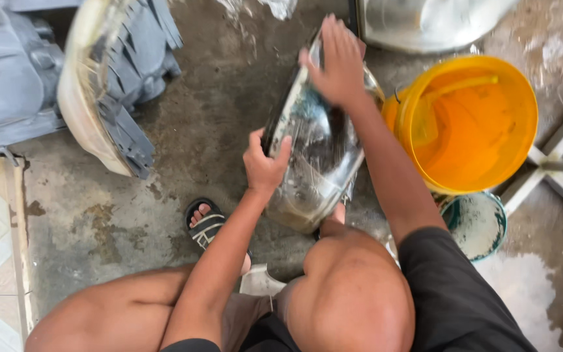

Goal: The person sands the surface of a car headlight housing with a piece of sandpaper while holding the assembly on their lap.

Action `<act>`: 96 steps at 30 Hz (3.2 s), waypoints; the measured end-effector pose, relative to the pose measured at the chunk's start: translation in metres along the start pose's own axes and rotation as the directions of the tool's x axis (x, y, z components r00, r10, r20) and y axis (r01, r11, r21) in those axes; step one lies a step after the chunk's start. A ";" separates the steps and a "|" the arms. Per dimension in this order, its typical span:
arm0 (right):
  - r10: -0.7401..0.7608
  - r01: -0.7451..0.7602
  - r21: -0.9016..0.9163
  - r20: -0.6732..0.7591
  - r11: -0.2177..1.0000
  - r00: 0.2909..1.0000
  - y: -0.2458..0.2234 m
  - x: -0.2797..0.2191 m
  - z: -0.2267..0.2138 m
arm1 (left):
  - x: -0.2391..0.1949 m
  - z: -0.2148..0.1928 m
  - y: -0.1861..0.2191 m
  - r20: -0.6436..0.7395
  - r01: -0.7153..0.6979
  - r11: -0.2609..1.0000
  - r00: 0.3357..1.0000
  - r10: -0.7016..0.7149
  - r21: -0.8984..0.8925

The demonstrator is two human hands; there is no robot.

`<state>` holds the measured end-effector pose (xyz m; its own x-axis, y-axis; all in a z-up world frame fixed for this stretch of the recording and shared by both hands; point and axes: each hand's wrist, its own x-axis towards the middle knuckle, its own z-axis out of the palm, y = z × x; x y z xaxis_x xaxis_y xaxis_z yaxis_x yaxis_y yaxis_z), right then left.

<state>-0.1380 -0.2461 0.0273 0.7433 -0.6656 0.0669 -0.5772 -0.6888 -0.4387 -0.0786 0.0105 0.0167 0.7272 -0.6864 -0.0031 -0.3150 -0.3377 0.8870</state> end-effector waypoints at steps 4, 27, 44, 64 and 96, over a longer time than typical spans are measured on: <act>-0.147 0.158 0.021 -0.271 0.987 0.951 -0.067 -0.039 -0.037 | -0.002 0.001 0.000 -0.039 -0.030 1.000 0.999 0.030 -0.006; -0.092 0.086 0.110 0.057 0.990 0.994 -0.050 -0.070 -0.015 | -0.006 0.002 -0.008 -0.073 -0.053 0.997 0.996 0.057 0.056; -0.007 0.011 0.045 -0.070 0.999 0.997 -0.045 -0.080 0.006 | -0.001 0.001 0.001 -0.155 -0.040 0.998 0.987 0.047 0.051; -0.078 0.099 0.068 -0.264 0.993 0.961 -0.030 -0.121 0.018 | 0.004 -0.001 0.011 -0.019 0.029 0.999 0.999 -0.029 -0.045; 0.164 -0.132 0.317 -0.076 0.939 0.984 0.073 -0.153 0.045 | 0.001 0.009 -0.009 -0.128 -0.003 1.000 0.992 0.006 0.028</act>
<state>-0.2784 -0.1814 -0.0555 0.6107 -0.7894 0.0623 -0.5329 -0.4679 -0.7050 -0.0803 0.0066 0.0041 0.7973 -0.6004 0.0618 -0.3338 -0.3533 0.8739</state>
